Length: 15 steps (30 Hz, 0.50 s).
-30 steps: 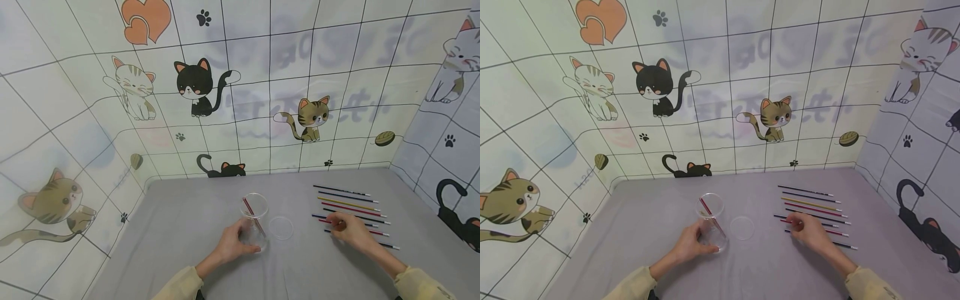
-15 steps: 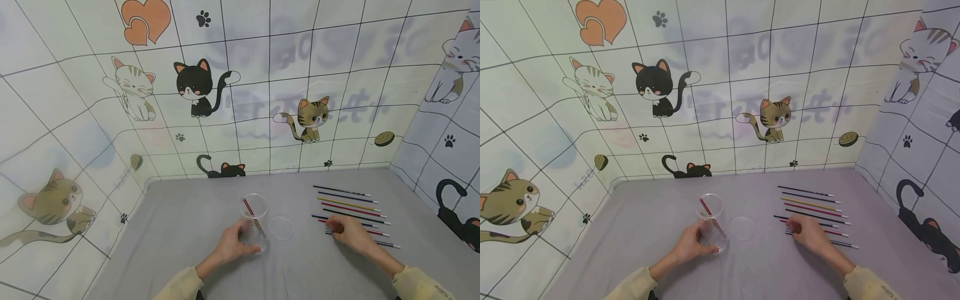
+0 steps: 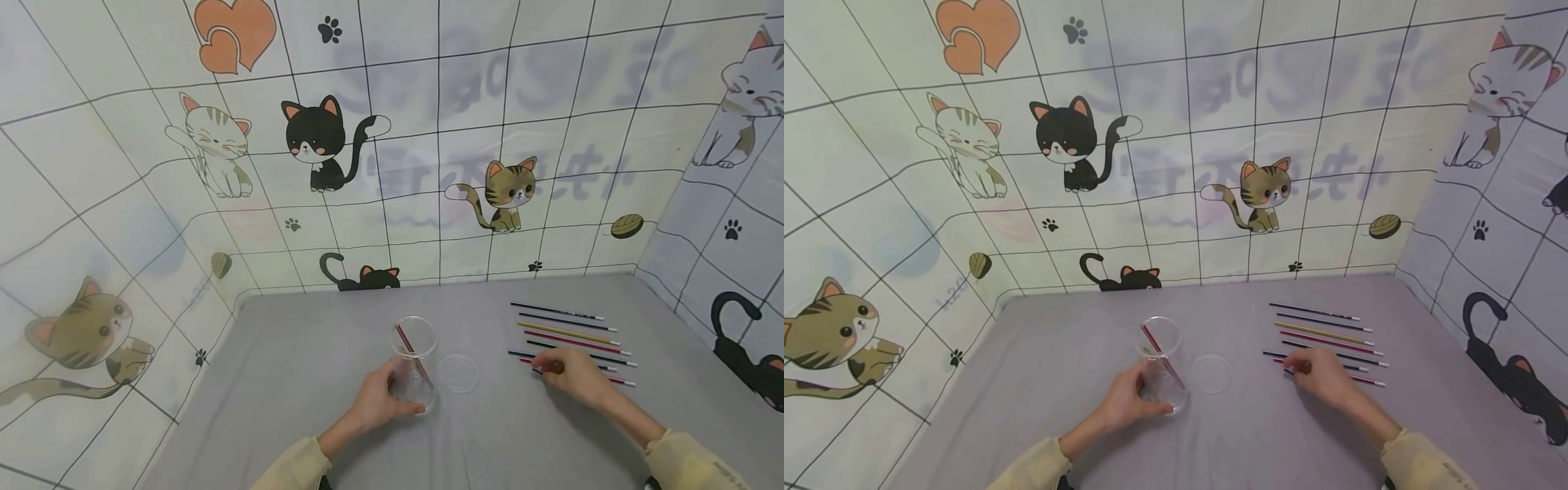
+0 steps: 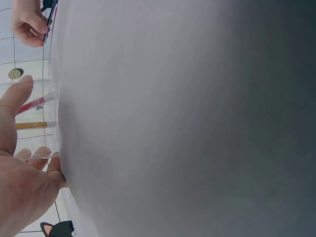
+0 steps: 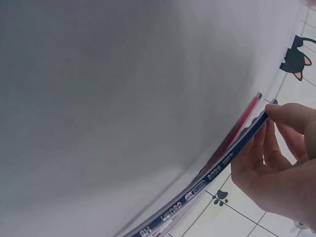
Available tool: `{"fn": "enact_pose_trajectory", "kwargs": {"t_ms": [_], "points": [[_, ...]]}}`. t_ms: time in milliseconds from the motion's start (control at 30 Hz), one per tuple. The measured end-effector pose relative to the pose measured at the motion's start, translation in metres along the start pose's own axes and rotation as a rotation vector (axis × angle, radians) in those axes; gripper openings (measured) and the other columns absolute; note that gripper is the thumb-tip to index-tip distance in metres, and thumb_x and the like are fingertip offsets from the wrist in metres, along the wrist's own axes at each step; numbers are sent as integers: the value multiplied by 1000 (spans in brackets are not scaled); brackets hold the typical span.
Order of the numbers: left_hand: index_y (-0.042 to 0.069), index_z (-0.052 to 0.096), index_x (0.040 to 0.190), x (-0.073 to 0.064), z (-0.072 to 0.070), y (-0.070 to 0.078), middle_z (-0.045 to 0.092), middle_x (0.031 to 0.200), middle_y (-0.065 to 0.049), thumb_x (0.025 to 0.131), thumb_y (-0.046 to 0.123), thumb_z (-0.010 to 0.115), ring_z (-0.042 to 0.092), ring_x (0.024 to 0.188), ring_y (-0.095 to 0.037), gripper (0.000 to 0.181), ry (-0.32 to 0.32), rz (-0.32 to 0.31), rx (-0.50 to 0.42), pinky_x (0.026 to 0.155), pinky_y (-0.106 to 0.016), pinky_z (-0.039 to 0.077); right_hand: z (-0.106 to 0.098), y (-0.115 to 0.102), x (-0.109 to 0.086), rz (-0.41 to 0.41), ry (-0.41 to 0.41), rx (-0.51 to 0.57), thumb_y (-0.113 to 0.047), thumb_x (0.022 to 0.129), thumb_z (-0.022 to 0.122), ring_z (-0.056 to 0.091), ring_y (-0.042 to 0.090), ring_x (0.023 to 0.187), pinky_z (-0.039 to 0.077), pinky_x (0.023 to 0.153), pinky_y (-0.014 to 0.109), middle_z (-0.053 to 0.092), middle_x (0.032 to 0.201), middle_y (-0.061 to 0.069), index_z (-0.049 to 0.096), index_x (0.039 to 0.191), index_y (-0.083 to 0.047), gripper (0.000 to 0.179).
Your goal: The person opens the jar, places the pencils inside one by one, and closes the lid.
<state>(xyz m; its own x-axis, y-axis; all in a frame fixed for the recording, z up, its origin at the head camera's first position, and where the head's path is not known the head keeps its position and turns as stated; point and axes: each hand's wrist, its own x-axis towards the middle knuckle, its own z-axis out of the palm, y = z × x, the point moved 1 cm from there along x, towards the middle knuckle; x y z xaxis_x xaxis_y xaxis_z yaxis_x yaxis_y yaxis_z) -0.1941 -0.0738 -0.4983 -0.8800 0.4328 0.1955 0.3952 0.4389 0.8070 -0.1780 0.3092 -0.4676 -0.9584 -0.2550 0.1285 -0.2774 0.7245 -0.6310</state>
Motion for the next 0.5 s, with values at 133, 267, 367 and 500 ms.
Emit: {"fn": "enact_pose_trajectory", "kwargs": {"t_ms": [133, 267, 367, 500], "points": [[13, 58, 130, 0, 0, 0, 65, 119, -7, 67, 21, 94, 60, 114, -22, 73, 4, 5, -5, 102, -44, 47, -4, -3, 0, 4, 3, 24, 8, 81, 71, 62, 23, 84, 53, 61, 27, 67, 94, 5, 72, 101, -2, 22], [14, 59, 129, 0, 0, 1, 66, 120, -7, 67, 22, 94, 60, 114, -22, 72, 2, -3, 1, 102, -44, 47, -7, -5, 1, 7, 7, 19, 5, 82, 71, 60, 21, 82, 51, 60, 27, 66, 92, 3, 72, 102, -4, 21], [15, 59, 128, 0, 0, 1, 65, 120, -6, 67, 22, 94, 60, 114, -22, 71, -2, -14, 8, 101, -44, 48, -9, -7, 2, 12, 12, 21, 4, 82, 72, 60, 21, 81, 51, 61, 28, 66, 93, 3, 72, 102, -4, 21], [15, 59, 129, 0, -1, 2, 65, 122, -6, 68, 23, 94, 60, 116, -23, 72, -7, -21, 3, 102, -44, 47, -13, -10, 3, 2, 22, 37, 5, 83, 72, 62, 21, 81, 51, 61, 28, 65, 94, 5, 72, 103, -2, 22]]}}
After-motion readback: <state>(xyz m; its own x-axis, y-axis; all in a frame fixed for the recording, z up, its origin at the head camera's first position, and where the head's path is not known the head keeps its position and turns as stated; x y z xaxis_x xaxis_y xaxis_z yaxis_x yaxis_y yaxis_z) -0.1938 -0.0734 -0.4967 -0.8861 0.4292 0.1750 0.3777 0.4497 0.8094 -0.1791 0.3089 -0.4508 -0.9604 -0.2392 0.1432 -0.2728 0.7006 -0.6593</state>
